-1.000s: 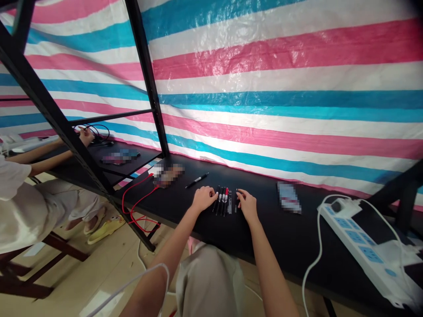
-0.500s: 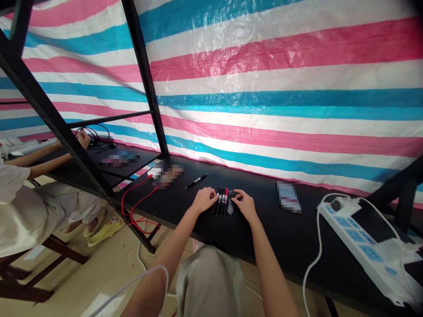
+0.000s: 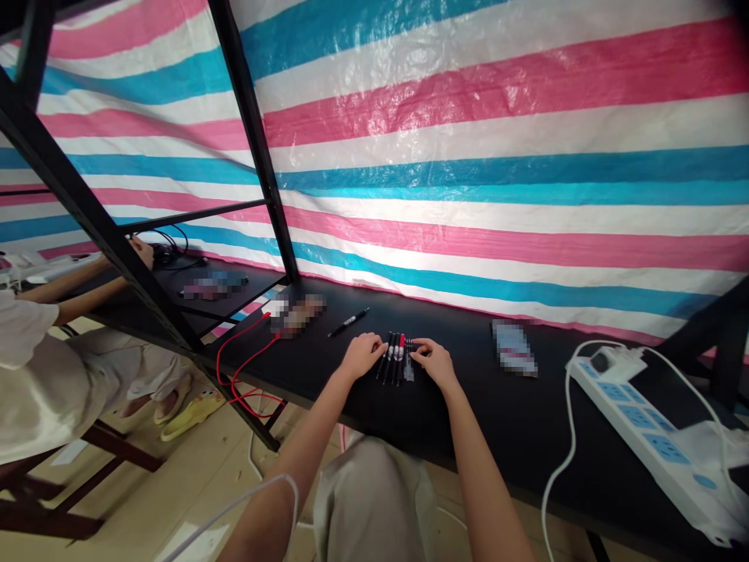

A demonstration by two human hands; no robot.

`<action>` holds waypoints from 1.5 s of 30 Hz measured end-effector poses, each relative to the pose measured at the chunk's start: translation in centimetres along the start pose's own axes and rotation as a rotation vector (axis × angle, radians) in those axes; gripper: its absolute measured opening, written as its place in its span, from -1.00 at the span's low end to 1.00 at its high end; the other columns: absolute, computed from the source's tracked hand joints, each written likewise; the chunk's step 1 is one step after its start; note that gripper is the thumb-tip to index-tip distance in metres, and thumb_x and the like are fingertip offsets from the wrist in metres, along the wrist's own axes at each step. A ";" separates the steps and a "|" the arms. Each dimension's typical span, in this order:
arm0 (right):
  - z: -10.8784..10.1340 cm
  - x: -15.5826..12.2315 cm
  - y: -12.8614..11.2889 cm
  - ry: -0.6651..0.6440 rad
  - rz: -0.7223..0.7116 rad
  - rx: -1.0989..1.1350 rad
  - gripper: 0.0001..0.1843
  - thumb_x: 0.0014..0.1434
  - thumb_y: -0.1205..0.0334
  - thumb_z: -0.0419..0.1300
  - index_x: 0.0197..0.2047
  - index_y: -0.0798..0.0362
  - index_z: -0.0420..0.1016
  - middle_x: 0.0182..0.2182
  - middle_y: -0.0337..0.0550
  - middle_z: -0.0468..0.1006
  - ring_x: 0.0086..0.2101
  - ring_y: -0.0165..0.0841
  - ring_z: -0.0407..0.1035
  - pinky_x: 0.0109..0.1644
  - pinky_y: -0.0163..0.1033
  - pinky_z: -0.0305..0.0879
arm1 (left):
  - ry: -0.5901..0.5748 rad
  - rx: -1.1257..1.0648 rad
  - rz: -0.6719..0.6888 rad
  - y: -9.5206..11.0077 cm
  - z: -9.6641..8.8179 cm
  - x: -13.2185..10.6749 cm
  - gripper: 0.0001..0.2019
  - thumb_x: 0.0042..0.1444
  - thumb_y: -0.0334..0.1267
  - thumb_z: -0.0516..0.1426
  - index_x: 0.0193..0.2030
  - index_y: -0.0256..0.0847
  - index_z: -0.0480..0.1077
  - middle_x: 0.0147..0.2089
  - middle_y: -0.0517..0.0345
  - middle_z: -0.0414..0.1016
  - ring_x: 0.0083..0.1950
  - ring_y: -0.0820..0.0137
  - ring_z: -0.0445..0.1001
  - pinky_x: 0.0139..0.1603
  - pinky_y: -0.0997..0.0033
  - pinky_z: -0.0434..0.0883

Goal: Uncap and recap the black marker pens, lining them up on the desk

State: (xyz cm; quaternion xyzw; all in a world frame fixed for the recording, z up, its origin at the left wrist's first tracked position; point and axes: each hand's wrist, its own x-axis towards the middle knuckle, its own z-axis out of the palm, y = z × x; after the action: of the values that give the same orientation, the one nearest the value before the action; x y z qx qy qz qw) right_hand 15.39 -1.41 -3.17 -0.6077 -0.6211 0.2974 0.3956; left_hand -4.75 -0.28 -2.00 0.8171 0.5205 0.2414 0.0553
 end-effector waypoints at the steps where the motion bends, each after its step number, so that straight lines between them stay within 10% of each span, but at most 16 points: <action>1: 0.0 0.0 -0.1 -0.004 -0.003 -0.005 -0.69 -0.12 0.20 0.14 -0.22 -0.02 0.44 -0.50 -0.30 0.47 -0.53 -0.44 0.31 -0.41 -0.33 0.17 | 0.000 0.003 0.002 0.0 0.0 0.0 -0.68 0.16 -0.09 -0.11 -0.46 -0.20 0.30 -0.38 0.18 0.35 -0.28 0.43 0.31 -0.25 0.45 0.18; 10: 0.0 -0.1 -0.1 0.000 -0.011 0.056 -0.67 -0.12 0.15 0.15 -0.22 -0.01 0.44 -0.50 -0.32 0.46 -0.61 -0.48 0.28 -0.41 -0.31 0.19 | 0.012 0.056 -0.104 0.2 -0.2 -0.1 -0.72 0.18 -0.15 -0.13 -0.36 -0.19 0.32 -0.38 0.15 0.39 -0.30 0.41 0.35 -0.28 0.45 0.22; 17: 0.0 -0.2 -0.2 0.018 -0.004 0.088 -0.66 -0.08 0.10 0.13 -0.20 -0.01 0.44 -0.47 -0.29 0.45 -0.63 -0.48 0.29 -0.41 -0.31 0.19 | 0.397 0.345 -0.391 -1.4 -0.1 0.6 -0.47 0.14 -0.21 -0.06 0.24 -0.26 -0.08 0.17 -0.15 0.13 0.19 0.19 0.08 0.07 0.19 0.13; 22: 0.0 -0.4 -0.4 0.024 -0.002 0.064 -0.69 -0.06 0.08 0.11 -0.22 -0.04 0.46 -0.46 -0.30 0.45 -0.61 -0.48 0.30 -0.39 -0.30 0.21 | 0.277 0.404 -0.380 -4.7 0.1 2.3 -0.68 0.14 -0.25 -0.07 0.01 -0.31 0.26 -0.06 -0.15 0.36 0.00 0.16 0.25 -0.02 0.14 0.15; 28: 0.2 0.3 -0.2 0.028 0.005 0.094 -0.68 -0.06 0.08 0.11 -0.22 -0.03 0.47 -0.46 -0.28 0.47 -0.61 -0.48 0.29 -0.40 -0.30 0.21 | 0.289 0.473 -0.310 -4.3 -0.4 2.4 -0.77 0.16 -0.32 -0.10 -0.32 -0.29 0.36 -0.29 -0.06 0.36 -0.21 0.25 0.29 -0.18 0.24 0.15; 39: 0.6 0.3 -1.1 -0.036 -0.057 0.408 -0.54 -0.05 0.02 0.14 -0.12 0.11 0.45 -0.46 -0.20 0.46 -0.63 -0.53 0.18 -0.54 -0.37 0.12 | 0.273 0.191 0.225 1.6 -1.6 0.0 -0.72 0.23 -0.21 -0.14 -0.03 -0.12 0.29 -0.13 0.08 0.41 -0.09 0.40 0.32 -0.01 0.32 0.05; 45: 0.5 -0.3 -2.0 -0.056 -0.089 0.541 -0.48 0.05 -0.13 -0.02 -0.11 0.08 0.41 -0.41 -0.17 0.44 -0.66 -0.56 0.13 -0.68 -0.42 -0.07 | 0.241 0.229 0.203 2.1 -1.6 -0.2 -0.72 0.22 -0.23 -0.13 -0.03 -0.14 0.29 -0.14 0.05 0.40 -0.12 0.38 0.30 -0.05 0.31 0.09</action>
State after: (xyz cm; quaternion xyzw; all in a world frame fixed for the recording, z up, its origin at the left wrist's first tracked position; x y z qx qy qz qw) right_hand 13.93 -1.78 -1.74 -0.4437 -0.5558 0.4513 0.5390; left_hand -3.77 -1.69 0.06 0.8316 0.4622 0.2811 -0.1253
